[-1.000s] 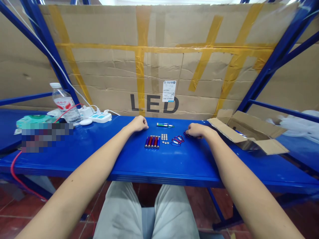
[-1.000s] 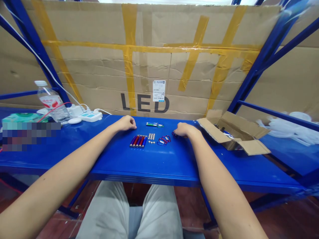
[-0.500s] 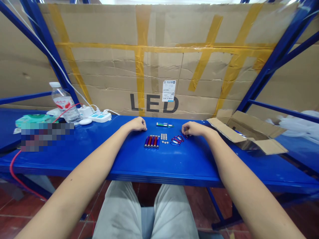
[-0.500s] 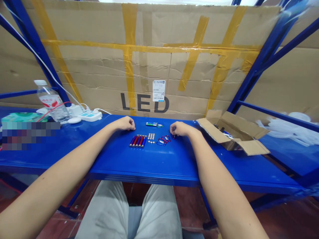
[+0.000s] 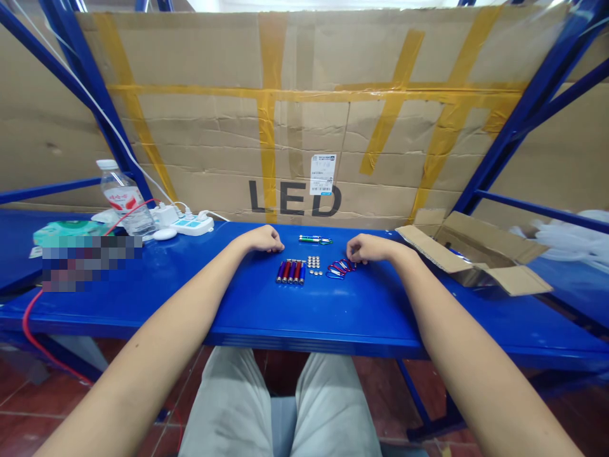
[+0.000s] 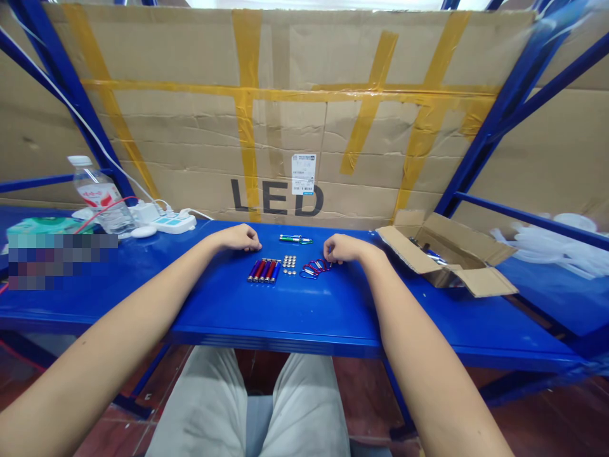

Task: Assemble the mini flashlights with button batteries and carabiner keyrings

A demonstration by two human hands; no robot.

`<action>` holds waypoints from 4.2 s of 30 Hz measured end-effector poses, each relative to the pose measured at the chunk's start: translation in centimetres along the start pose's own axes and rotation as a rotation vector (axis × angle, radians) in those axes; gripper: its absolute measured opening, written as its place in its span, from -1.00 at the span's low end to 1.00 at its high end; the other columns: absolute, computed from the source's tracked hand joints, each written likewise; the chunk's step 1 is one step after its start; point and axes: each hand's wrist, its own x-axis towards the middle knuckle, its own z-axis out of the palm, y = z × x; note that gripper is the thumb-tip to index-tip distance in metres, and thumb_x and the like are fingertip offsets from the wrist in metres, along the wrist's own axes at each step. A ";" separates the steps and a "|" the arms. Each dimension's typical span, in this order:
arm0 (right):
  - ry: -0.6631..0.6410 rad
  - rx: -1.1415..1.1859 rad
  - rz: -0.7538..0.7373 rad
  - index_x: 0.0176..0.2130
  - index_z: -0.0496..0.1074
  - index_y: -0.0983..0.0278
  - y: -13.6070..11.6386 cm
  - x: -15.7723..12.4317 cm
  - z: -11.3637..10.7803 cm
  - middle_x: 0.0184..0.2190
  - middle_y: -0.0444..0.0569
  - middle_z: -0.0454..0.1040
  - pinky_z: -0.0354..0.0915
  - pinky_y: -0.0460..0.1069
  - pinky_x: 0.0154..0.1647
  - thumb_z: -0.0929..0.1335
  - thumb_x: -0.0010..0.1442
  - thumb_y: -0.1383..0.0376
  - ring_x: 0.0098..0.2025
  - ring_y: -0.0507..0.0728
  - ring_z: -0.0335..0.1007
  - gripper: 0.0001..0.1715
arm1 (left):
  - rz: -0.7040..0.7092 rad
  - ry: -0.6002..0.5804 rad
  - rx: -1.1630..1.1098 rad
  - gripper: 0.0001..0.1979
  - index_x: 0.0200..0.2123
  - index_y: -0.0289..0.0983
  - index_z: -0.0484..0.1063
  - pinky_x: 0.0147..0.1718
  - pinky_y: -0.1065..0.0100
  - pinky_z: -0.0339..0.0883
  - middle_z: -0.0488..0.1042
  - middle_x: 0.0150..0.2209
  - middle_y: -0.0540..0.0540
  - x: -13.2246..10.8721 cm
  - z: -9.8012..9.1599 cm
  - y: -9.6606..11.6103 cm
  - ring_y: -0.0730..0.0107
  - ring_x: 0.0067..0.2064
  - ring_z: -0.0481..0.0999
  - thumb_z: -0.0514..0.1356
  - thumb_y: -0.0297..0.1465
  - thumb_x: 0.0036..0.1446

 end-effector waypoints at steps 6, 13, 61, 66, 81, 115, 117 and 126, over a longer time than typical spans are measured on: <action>0.013 0.057 0.012 -0.42 0.46 0.31 -0.2 -0.3 0.0 -0.49 -0.08 0.46 0.23 -0.10 -0.49 0.33 -0.09 0.42 -0.52 0.01 0.33 -0.86 | -0.001 -0.066 -0.033 -0.84 -0.49 -0.29 0.54 -0.47 0.43 0.19 0.53 -0.46 -0.07 -0.4 -0.5 0.1 0.42 -0.41 0.41 0.26 -0.35 -0.21; 0.137 0.058 0.132 -0.36 0.45 0.32 -0.3 -0.6 -0.3 -0.51 -0.06 0.46 0.25 -0.08 -0.48 0.28 -0.04 0.45 -0.54 0.03 0.34 -0.80 | 0.055 -0.182 -0.082 -0.86 -0.52 -0.26 0.57 -0.45 0.45 0.17 0.53 -0.48 -0.03 -1.2 -0.9 0.5 0.44 -0.41 0.39 0.26 -0.37 -0.25; 0.014 0.056 -0.308 -0.29 0.66 0.26 -6.8 -1.1 2.1 -0.49 -0.15 0.56 0.18 -0.11 -0.45 0.38 -0.01 0.30 -0.49 0.01 0.30 -0.72 | 0.663 -0.062 0.309 -0.79 -0.37 -0.17 0.64 -0.15 0.33 0.22 0.57 -0.38 -0.03 -3.6 3.8 7.0 0.33 -0.31 0.46 0.20 -0.49 -0.03; 0.056 0.017 -0.420 -0.23 0.66 0.22 -6.8 -1.6 1.3 -0.32 -0.11 0.60 0.27 -0.12 -0.26 0.35 0.00 0.41 -0.33 0.05 0.41 -0.64 | 0.676 -0.029 0.321 -0.68 -0.33 -0.14 0.64 0.02 0.28 0.17 0.60 -0.22 -0.02 -4.1 2.7 6.9 0.24 -0.14 0.44 0.14 -0.55 -0.07; -0.004 -0.082 -0.426 -0.18 0.64 0.24 -7.5 -1.5 2.3 -0.23 -0.09 0.63 0.29 -0.12 -0.20 0.31 -0.02 0.51 -0.24 0.08 0.49 -0.54 | 0.655 -0.036 0.549 -0.72 -0.49 -0.20 0.56 -0.04 0.19 0.03 0.55 -0.27 -0.02 -4.5 3.8 7.3 0.23 -0.14 0.26 0.06 -0.57 0.00; 0.092 -0.040 -0.441 -0.33 0.62 0.23 -7.2 -0.2 3.2 -0.35 -0.10 0.61 0.30 -0.08 -0.25 0.41 0.03 0.38 -0.33 0.08 0.49 -0.83 | 0.618 0.139 0.483 -0.64 -0.39 -0.18 0.63 -0.05 0.15 0.08 0.46 -0.35 -0.08 -4.1 2.7 6.7 0.25 -0.18 0.28 0.02 -0.56 0.03; 0.100 -0.038 -0.459 -0.33 0.62 0.23 -7.3 -0.2 3.3 -0.35 -0.10 0.61 0.29 -0.08 -0.24 0.40 0.03 0.40 -0.34 0.07 0.48 -0.81 | 0.615 0.151 0.484 -0.64 -0.40 -0.19 0.63 -0.05 0.15 0.08 0.46 -0.35 -0.08 -4.1 2.7 6.7 0.26 -0.18 0.28 0.02 -0.56 0.03; 0.102 -0.081 -0.504 -0.28 0.63 0.24 -7.4 -0.2 3.2 -0.32 -0.09 0.60 0.29 -0.07 -0.22 0.38 0.03 0.46 -0.32 0.06 0.47 -0.74 | 0.618 0.167 0.481 -0.63 -0.41 -0.18 0.63 -0.07 0.16 0.12 0.48 -0.35 -0.07 -3.9 2.6 6.6 0.25 -0.20 0.30 0.02 -0.55 0.02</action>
